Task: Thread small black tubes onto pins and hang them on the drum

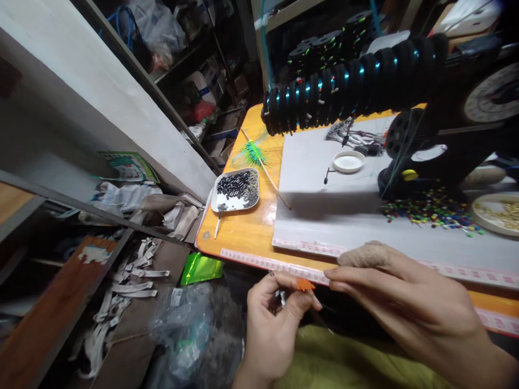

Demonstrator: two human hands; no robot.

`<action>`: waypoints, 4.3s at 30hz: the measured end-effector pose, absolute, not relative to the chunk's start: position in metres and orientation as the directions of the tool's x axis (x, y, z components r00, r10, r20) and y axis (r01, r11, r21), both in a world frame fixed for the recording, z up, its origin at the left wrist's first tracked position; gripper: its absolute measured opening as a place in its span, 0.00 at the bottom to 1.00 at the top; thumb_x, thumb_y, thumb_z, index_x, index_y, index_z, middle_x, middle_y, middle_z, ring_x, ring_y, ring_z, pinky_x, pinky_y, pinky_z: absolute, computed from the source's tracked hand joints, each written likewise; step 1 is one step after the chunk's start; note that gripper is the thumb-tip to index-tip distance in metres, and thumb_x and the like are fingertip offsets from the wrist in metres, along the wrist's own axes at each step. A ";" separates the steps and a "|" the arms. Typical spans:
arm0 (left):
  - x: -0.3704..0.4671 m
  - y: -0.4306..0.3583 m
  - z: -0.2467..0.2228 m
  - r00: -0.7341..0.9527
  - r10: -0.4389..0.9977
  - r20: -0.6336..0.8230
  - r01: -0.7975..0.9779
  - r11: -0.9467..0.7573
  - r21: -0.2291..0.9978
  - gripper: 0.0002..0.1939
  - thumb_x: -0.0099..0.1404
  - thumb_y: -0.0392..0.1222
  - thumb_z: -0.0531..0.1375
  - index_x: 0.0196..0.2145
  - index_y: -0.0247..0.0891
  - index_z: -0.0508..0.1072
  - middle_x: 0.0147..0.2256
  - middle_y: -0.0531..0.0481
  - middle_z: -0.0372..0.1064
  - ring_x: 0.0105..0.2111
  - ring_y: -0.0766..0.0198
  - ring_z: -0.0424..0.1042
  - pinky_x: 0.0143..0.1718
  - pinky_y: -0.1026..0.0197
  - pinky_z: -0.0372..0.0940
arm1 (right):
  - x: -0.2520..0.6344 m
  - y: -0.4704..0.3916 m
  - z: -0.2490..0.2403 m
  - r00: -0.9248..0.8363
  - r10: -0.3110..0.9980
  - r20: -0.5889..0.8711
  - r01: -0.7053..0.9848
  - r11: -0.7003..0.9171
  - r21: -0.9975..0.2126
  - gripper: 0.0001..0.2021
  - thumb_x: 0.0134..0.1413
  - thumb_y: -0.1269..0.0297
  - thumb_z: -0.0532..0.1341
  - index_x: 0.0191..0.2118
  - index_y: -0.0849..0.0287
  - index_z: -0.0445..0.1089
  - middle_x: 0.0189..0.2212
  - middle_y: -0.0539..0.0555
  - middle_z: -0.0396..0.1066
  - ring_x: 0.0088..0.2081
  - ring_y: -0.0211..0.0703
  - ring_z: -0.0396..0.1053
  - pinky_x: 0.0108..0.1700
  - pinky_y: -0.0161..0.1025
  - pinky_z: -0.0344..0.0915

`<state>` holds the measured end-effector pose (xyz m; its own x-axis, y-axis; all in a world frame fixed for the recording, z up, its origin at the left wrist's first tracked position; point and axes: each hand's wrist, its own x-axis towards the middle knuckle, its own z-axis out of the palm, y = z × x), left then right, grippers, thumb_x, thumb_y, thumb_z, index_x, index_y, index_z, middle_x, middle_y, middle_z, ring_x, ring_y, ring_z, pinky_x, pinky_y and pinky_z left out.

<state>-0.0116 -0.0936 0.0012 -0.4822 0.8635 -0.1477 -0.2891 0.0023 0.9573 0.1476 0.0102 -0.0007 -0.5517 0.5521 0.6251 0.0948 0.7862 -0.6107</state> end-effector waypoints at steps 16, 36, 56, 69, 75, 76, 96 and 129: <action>-0.003 -0.096 -0.019 -0.438 0.896 -0.076 -0.312 -0.073 0.947 0.11 0.70 0.49 0.67 0.34 0.39 0.76 0.29 0.52 0.74 0.30 0.67 0.72 0.35 0.66 0.67 | 0.140 -0.003 0.000 -0.543 0.596 0.592 0.028 0.718 -0.696 0.09 0.64 0.76 0.62 0.43 0.55 0.75 0.33 0.52 0.76 0.35 0.39 0.75 0.34 0.31 0.73; -0.010 -0.104 -0.013 -0.349 0.933 -0.092 -0.274 -0.008 0.962 0.15 0.70 0.49 0.67 0.31 0.37 0.73 0.28 0.52 0.71 0.30 0.67 0.71 0.36 0.65 0.65 | 0.149 -0.001 0.003 -0.570 0.523 0.634 0.065 0.798 -0.600 0.08 0.67 0.72 0.61 0.45 0.58 0.77 0.32 0.53 0.76 0.33 0.37 0.75 0.33 0.31 0.72; -0.023 -0.080 0.006 -0.660 0.733 0.164 -0.325 -0.475 0.818 0.14 0.69 0.46 0.68 0.29 0.40 0.70 0.21 0.60 0.59 0.20 0.72 0.58 0.23 0.74 0.61 | 0.147 0.010 0.002 -0.571 0.439 0.694 0.240 0.897 -0.370 0.08 0.68 0.76 0.58 0.47 0.59 0.69 0.40 0.57 0.72 0.41 0.43 0.72 0.45 0.38 0.68; -0.108 -0.051 0.005 -0.353 0.787 0.506 0.841 0.030 0.540 0.06 0.69 0.39 0.65 0.44 0.39 0.78 0.49 0.40 0.72 0.50 0.51 0.75 0.52 0.51 0.69 | 0.142 0.050 0.040 -0.715 0.530 0.456 0.068 0.702 -0.709 0.08 0.68 0.63 0.61 0.35 0.55 0.70 0.29 0.49 0.72 0.27 0.36 0.67 0.28 0.34 0.62; -0.066 -0.063 0.013 -0.490 0.661 0.568 0.676 -0.123 0.727 0.05 0.75 0.37 0.57 0.42 0.40 0.74 0.41 0.46 0.72 0.45 0.58 0.73 0.47 0.58 0.67 | 0.139 0.058 0.038 -0.741 0.510 0.436 0.012 0.660 -0.751 0.09 0.67 0.61 0.64 0.36 0.53 0.81 0.26 0.49 0.66 0.26 0.35 0.65 0.27 0.34 0.61; -0.056 -0.064 0.014 -0.507 0.724 0.469 0.546 -0.151 0.824 0.07 0.76 0.38 0.56 0.42 0.41 0.74 0.40 0.47 0.73 0.44 0.59 0.74 0.47 0.60 0.67 | 0.137 0.058 0.036 -0.731 0.510 0.454 -0.011 0.656 -0.755 0.08 0.67 0.62 0.64 0.37 0.53 0.82 0.25 0.48 0.64 0.26 0.34 0.65 0.27 0.33 0.60; 0.000 -0.054 0.008 -0.189 0.981 0.031 0.019 -0.028 0.999 0.12 0.78 0.46 0.56 0.43 0.39 0.77 0.41 0.45 0.74 0.43 0.57 0.72 0.47 0.57 0.66 | 0.139 0.054 0.028 -0.621 0.593 0.512 -0.040 0.628 -0.777 0.06 0.63 0.68 0.66 0.34 0.57 0.79 0.29 0.51 0.73 0.28 0.35 0.70 0.27 0.31 0.66; 0.004 -0.075 -0.012 -0.476 0.870 0.130 -0.282 -0.291 0.914 0.09 0.77 0.41 0.58 0.36 0.41 0.69 0.31 0.55 0.71 0.28 0.71 0.65 0.30 0.70 0.61 | 0.143 0.056 0.024 -0.610 0.535 0.584 0.000 0.737 -0.676 0.04 0.63 0.69 0.65 0.37 0.55 0.78 0.31 0.53 0.74 0.31 0.38 0.72 0.29 0.32 0.68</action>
<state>0.0037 -0.0748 -0.0119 -0.4757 0.8700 0.1300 -0.2818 -0.2906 0.9144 0.1429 0.0563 0.0241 -0.6104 0.5353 0.5839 0.0003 0.7373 -0.6756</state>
